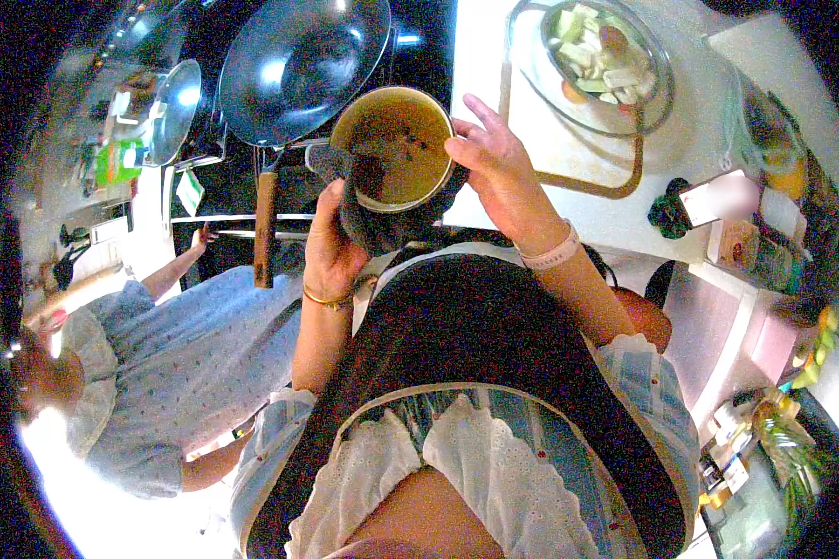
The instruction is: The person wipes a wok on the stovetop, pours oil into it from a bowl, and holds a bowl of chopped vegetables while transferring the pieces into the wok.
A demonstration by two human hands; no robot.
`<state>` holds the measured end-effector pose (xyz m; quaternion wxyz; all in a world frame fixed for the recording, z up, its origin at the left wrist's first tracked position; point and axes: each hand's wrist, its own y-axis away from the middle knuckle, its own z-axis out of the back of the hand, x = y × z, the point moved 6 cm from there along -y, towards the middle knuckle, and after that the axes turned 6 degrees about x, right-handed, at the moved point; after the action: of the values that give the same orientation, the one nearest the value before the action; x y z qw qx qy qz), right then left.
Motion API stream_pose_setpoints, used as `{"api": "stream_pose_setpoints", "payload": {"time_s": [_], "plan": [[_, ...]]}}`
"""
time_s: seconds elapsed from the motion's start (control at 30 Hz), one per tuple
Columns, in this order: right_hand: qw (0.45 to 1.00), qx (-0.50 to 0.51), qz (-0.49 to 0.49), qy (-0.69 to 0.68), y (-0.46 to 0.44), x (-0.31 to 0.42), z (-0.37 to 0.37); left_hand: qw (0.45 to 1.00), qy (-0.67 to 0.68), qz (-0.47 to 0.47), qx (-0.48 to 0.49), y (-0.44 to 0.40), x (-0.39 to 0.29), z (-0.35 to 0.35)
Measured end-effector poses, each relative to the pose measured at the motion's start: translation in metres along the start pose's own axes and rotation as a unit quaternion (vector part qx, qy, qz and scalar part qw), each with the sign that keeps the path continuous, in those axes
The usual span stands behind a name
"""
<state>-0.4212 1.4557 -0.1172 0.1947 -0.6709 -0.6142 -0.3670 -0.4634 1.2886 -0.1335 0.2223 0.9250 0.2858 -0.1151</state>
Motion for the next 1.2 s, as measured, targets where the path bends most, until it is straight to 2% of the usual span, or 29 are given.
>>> {"api": "stream_pose_setpoints", "payload": {"time_s": [0.17, 0.3, 0.4, 0.47, 0.6, 0.67, 0.73, 0.83, 0.97, 1.03, 1.2], "plan": [[0.999, 0.017, -0.024, -0.013, -0.007, -0.004, -0.010, 0.999, -0.027, -0.038, -0.009, 0.004, -0.011, -0.005], [1.000, 0.013, -0.019, -0.020, -0.020, -0.019, -0.011, 0.998, 0.003, -0.052, -0.028, 0.010, -0.026, -0.003], [0.996, 0.041, 0.047, 0.060, -0.033, -0.023, -0.016, 0.997, -0.019, -0.069, -0.032, 0.013, -0.043, -0.003], [0.999, 0.026, -0.005, 0.020, -0.036, -0.025, -0.030, 0.996, -0.022, -0.076, -0.038, 0.014, -0.055, 0.003], [0.997, 0.065, 0.001, -0.053, -0.065, -0.045, -0.045, 0.991, -0.078, -0.100, -0.042, 0.015, -0.084, -0.009], [0.997, 0.070, 0.001, -0.034, -0.073, -0.052, -0.052, 0.992, -0.075, -0.093, -0.051, 0.014, -0.098, -0.001], [0.992, 0.083, 0.001, -0.095, -0.077, -0.052, -0.073, 0.992, -0.070, -0.086, -0.059, 0.014, -0.108, -0.001], [0.994, 0.048, 0.025, -0.097, -0.088, -0.064, -0.083, 0.988, -0.083, -0.100, -0.088, 0.013, -0.128, 0.004], [0.995, 0.065, 0.000, -0.081, -0.098, -0.084, -0.090, 0.990, -0.080, -0.087, -0.082, 0.009, -0.147, 0.009], [0.994, 0.063, 0.000, -0.091, -0.099, -0.086, -0.099, 0.982, -0.097, -0.095, -0.130, 0.012, -0.156, 0.007], [0.993, 0.047, -0.017, -0.108, -0.102, -0.093, -0.114, 0.975, -0.171, -0.086, -0.113, 0.007, -0.185, 0.019]]}}
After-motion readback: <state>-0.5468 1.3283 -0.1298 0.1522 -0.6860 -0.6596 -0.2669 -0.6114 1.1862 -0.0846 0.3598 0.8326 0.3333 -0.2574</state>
